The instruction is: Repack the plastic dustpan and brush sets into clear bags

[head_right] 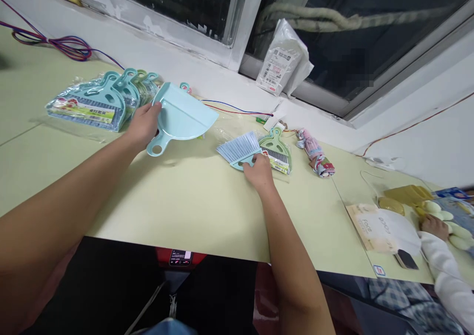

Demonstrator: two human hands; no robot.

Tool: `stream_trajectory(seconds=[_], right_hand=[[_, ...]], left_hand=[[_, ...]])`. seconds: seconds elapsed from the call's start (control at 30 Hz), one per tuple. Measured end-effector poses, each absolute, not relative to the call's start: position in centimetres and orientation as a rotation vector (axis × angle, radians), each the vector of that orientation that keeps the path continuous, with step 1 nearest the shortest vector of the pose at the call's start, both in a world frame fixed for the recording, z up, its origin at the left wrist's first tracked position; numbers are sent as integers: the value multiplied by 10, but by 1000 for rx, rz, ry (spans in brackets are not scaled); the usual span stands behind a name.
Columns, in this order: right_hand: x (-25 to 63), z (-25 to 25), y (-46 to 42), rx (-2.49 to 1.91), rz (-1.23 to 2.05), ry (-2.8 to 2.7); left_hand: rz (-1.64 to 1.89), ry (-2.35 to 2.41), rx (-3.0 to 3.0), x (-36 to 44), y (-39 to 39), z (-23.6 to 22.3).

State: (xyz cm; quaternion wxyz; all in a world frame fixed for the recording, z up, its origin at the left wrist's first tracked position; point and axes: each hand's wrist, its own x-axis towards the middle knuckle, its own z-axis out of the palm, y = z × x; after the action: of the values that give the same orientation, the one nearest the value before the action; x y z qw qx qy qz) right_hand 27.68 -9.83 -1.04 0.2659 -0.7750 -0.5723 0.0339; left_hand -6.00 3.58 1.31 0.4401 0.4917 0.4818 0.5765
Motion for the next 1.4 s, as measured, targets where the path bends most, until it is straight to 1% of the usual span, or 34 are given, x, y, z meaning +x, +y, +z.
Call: stream_trajectory(seconds=[0.13,0.27,0.37,0.63,0.73,0.87,0.93,1.0,1.07,1.13,1.27,1.4], right_hand=[[277,-11,-97,-2085,99,-1547],[278,-13,-95,-2077,96,-1556],[277,-14,-94,-2080,94,-1562],[273,-19,-94,-2101,91,-1564],[272,-18,-95,-2110,93,-1561],[271,-16,-96,-2106,94,-1565],[271,-15,-97,-2107,95,-1562],[269,-14,-98,-2108,101,-1553],[268,-13,-99,-2102,108,-1549],[265,-13,-101,-2083,110,-1552],[261,-14,-102,-2023,95,-1544],[260,-14,-100,-1947,77,-1481]], left_hand=[[1204,1332,1294,-58,19,35],[1118,1313,1400,-56,-2,51],[1020,1388,1529,-73,-19,46],[844,1506,1539,-130,-59,5],[748,1654,1734,-134,-74,8],[493,2024,2109,-132,-84,32],[606,1929,2331,-125,-77,47],[899,1695,2517,-112,-61,59],[1211,1582,2425,-96,-40,67],[1377,1511,2339,-78,-19,66],[1402,1350,2282,-60,12,36],[1276,1234,2352,-67,25,0]])
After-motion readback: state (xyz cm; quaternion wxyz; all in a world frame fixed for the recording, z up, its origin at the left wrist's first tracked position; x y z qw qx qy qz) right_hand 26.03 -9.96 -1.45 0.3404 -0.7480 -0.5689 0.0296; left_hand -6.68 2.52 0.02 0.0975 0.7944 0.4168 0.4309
